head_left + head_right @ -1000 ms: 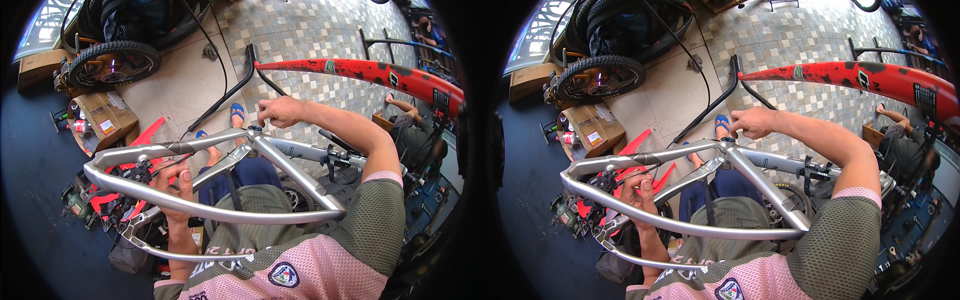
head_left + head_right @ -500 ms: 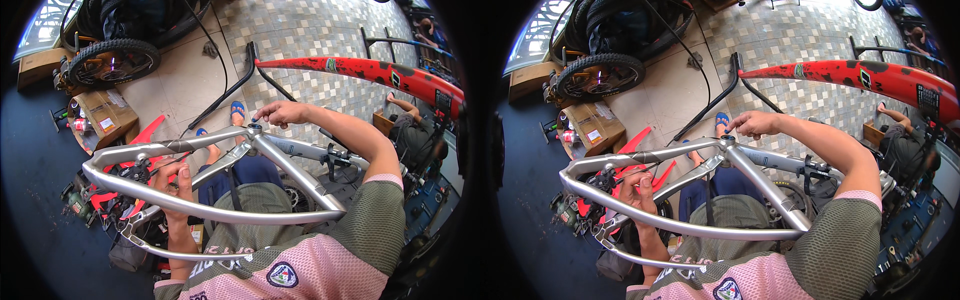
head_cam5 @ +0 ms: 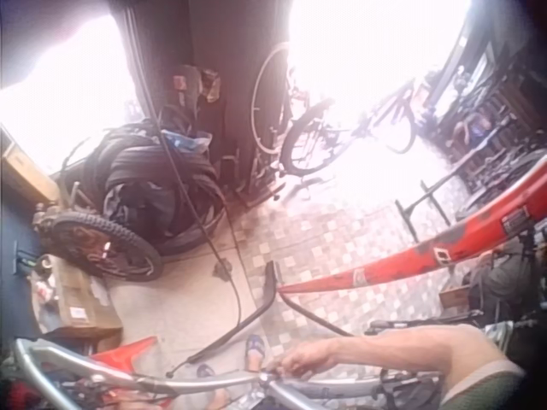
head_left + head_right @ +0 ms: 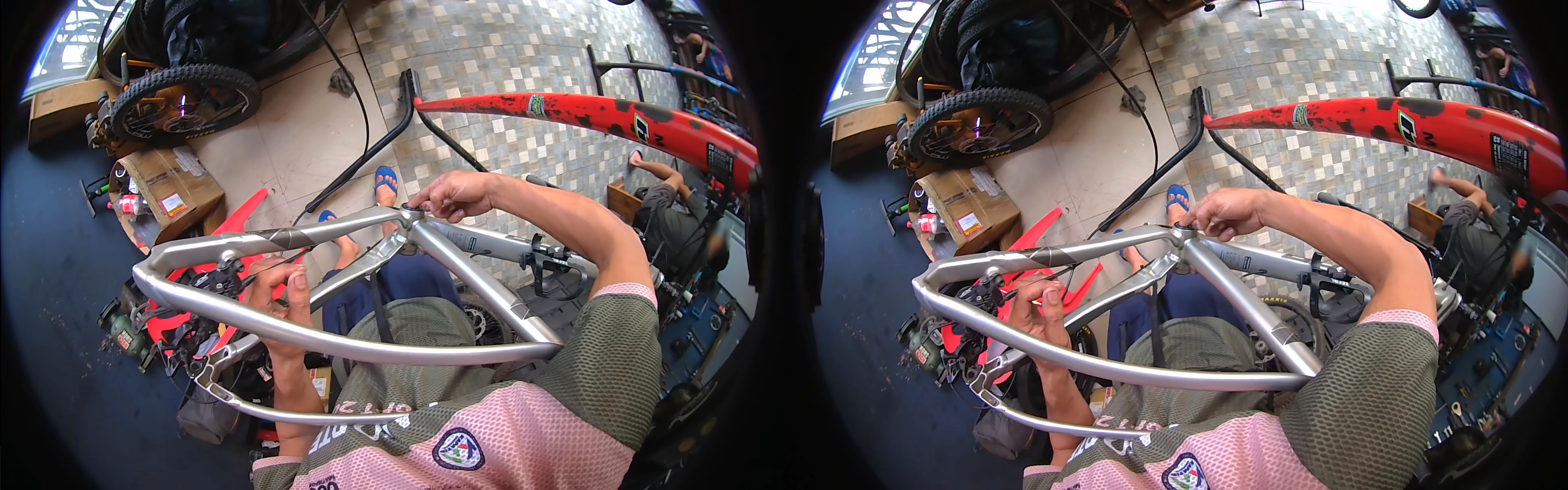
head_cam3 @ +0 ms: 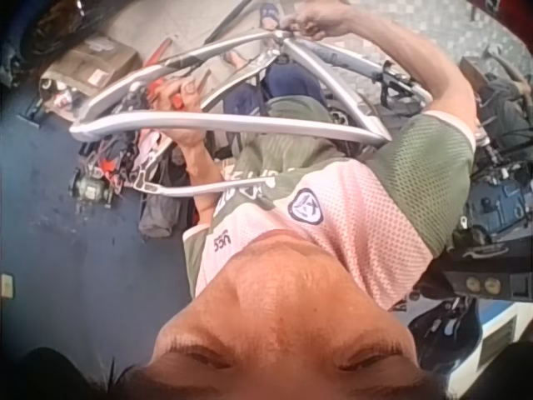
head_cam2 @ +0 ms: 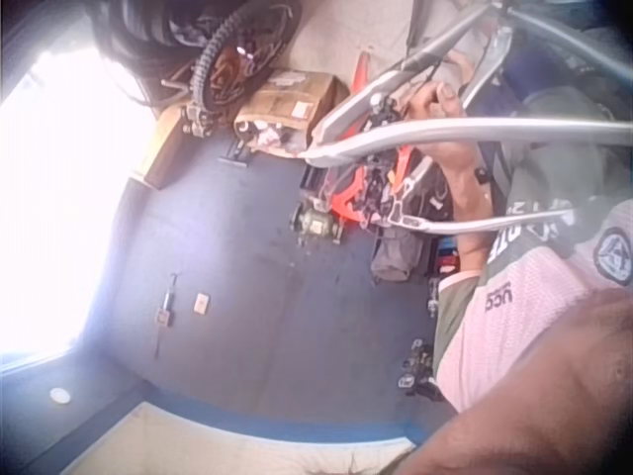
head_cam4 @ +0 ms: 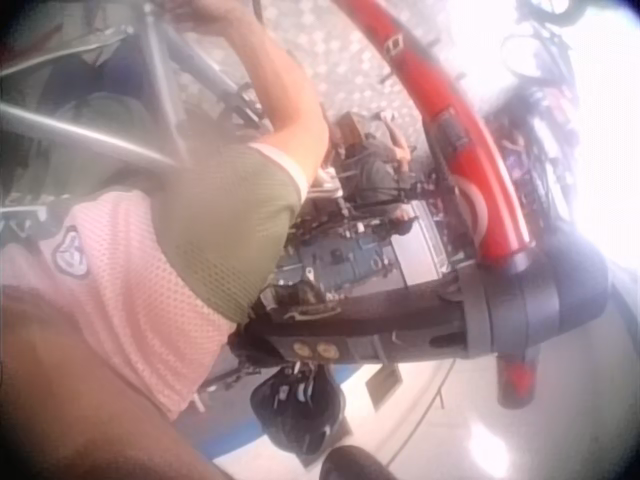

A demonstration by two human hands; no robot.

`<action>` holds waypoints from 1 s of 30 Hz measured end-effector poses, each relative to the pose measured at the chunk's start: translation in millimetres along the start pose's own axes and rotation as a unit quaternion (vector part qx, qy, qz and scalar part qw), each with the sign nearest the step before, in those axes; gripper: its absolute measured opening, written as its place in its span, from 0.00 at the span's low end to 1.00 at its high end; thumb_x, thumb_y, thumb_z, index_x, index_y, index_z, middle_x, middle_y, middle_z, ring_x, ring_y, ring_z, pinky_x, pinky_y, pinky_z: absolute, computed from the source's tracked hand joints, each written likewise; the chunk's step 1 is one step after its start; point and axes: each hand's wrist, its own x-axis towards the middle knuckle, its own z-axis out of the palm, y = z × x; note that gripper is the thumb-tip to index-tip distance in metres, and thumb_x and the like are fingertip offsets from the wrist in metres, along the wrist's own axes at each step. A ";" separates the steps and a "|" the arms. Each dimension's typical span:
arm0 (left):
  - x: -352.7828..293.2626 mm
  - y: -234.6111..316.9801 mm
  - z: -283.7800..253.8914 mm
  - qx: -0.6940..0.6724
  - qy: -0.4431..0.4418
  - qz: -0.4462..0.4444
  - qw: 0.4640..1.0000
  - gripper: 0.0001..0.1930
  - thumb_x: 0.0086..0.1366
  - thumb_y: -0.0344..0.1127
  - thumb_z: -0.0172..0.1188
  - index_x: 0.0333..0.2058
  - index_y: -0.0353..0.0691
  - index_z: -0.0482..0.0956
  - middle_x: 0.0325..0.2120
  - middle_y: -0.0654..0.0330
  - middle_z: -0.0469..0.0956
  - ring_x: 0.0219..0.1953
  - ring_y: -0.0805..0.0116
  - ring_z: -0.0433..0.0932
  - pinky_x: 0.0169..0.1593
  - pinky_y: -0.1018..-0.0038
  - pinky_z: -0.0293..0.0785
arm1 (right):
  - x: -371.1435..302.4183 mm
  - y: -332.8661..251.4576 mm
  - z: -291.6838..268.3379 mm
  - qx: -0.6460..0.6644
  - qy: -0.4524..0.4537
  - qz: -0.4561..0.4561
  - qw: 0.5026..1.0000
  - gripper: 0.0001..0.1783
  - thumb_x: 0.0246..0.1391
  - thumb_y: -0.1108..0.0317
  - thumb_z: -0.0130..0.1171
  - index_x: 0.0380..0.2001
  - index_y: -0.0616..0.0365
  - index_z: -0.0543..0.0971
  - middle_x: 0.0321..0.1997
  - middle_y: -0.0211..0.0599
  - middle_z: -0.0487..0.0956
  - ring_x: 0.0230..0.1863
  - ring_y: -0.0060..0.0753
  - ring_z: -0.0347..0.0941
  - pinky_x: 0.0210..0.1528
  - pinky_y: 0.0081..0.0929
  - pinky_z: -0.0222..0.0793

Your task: The person assembles a bicycle by installing the bottom bracket, attaching the crankset, and fitting pedals. They use a wrench and a rag to clean and secure components, then walk outside with the crankset and pedals.

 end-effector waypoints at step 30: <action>4.2 11.6 3.1 0.035 -0.011 -0.013 0.999 0.02 0.66 0.25 0.62 0.35 0.33 0.80 0.32 0.56 0.81 0.37 0.66 0.76 0.48 0.68 0.73 | -26.6 -27.1 9.4 -0.820 0.087 -0.200 0.529 0.32 0.54 0.74 0.53 0.58 0.26 0.82 0.49 0.37 0.72 0.50 0.38 0.78 0.45 0.39 0.78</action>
